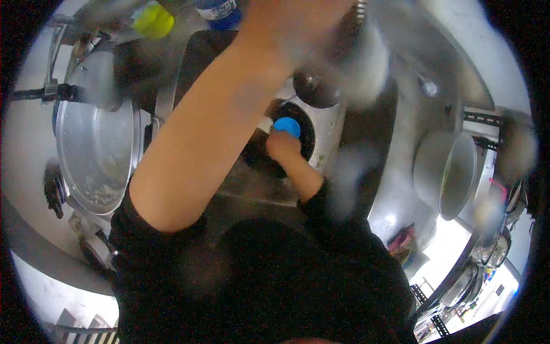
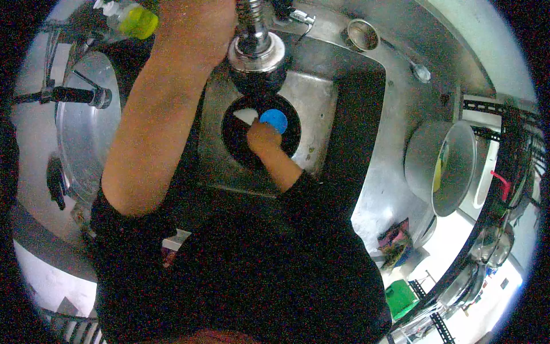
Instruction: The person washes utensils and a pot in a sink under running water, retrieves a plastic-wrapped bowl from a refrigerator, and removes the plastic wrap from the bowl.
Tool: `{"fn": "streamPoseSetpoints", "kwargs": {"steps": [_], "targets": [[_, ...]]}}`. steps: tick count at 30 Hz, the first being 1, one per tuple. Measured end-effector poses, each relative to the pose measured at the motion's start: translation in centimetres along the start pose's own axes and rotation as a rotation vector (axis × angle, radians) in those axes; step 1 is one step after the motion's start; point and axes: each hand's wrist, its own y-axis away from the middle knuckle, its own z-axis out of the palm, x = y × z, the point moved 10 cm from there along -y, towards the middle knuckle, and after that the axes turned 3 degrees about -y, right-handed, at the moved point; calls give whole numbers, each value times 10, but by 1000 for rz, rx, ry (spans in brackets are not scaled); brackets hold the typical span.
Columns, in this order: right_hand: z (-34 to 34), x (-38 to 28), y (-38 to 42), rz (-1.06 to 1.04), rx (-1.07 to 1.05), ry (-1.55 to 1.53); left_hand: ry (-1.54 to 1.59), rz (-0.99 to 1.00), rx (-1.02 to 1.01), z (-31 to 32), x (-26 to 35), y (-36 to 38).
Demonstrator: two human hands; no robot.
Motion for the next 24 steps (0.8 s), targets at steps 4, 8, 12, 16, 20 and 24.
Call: {"fn": "streamPoseSetpoints", "kwargs": {"steps": [4,8,12,16,20,24], "targets": [[-22,-12,-26,-81,24,135,122,115,-62,2,-5,-6],[26,0,-52,-100,-103,227,-35,-18,1,-1,-4,-2],[1,4,-30,-39,-105,181,19,-85,87,1,5,4],[-31,24,-30,15,80,95,-30,-71,71,-2,-5,-1],[20,57,-48,87,17,78,-8,25,32,0,1,-1],[12,53,-27,60,34,77,104,100,-53,0,-3,-4]]}}
